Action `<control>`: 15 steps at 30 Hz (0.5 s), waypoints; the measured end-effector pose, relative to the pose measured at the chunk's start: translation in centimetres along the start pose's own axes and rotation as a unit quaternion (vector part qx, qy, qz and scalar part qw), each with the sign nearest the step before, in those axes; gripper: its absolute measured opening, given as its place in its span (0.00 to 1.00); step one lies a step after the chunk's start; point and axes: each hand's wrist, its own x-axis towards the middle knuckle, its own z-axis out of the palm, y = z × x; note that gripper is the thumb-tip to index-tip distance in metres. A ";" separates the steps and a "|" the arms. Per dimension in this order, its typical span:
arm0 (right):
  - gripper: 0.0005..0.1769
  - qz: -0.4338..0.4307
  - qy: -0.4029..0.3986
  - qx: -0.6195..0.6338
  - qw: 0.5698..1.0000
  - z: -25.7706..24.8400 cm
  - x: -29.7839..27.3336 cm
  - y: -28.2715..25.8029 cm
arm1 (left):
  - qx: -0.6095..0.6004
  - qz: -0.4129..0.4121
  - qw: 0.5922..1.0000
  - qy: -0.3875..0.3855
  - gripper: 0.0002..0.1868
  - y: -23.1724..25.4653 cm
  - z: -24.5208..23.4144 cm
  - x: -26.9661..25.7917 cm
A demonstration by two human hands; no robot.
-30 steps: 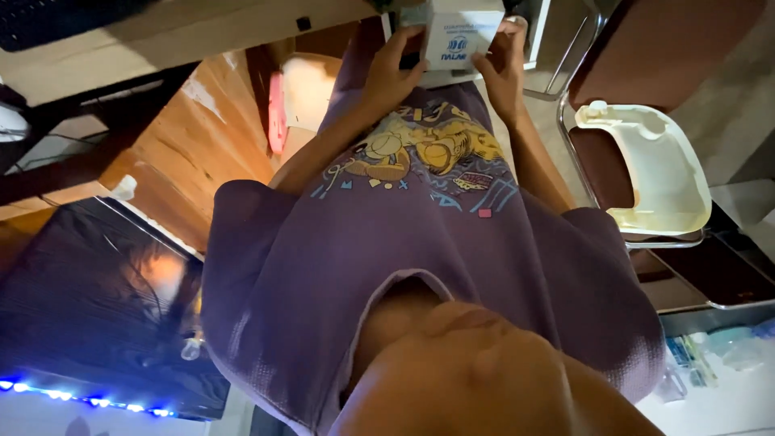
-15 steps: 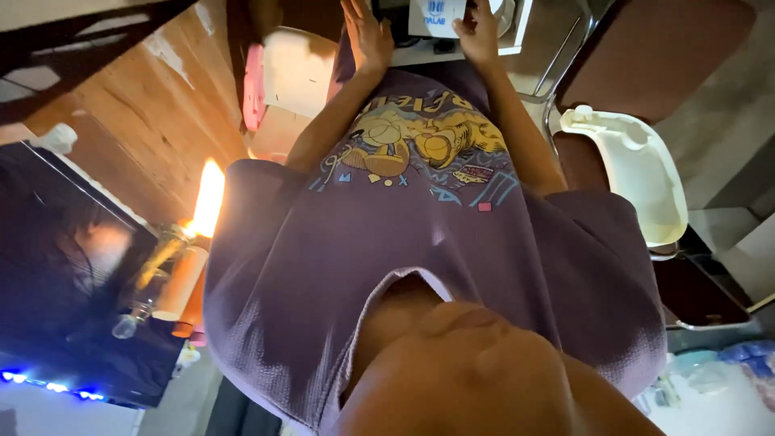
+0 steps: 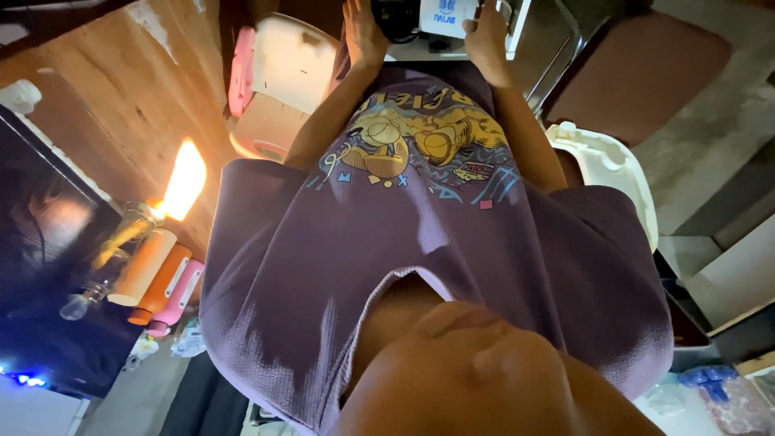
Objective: The person is assembling or repairing small electronic components, specifically a circuit board and its plastic housing on a desk.
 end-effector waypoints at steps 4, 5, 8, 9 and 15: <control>0.28 -0.067 0.071 -0.001 0.995 -2.2 0.1 -1.6 | 0.009 0.001 1.000 -0.019 0.36 0.1 0.0 0.2; 0.26 -0.048 0.052 -0.007 0.997 -2.2 0.4 -1.5 | 0.009 -0.005 1.000 -0.026 0.35 -0.1 0.1 0.1; 0.21 -0.131 0.069 0.026 0.989 1.1 2.3 3.7 | 0.000 -0.055 0.996 -0.070 0.38 2.4 -2.4 0.6; 0.21 -0.130 0.069 0.026 0.989 0.2 1.9 2.3 | 0.001 -0.055 0.996 -0.071 0.38 2.5 -1.9 0.3; 0.21 0.082 -0.028 0.059 0.995 -4.3 -0.4 -1.6 | 0.163 0.182 0.966 -0.079 0.39 4.2 0.3 0.7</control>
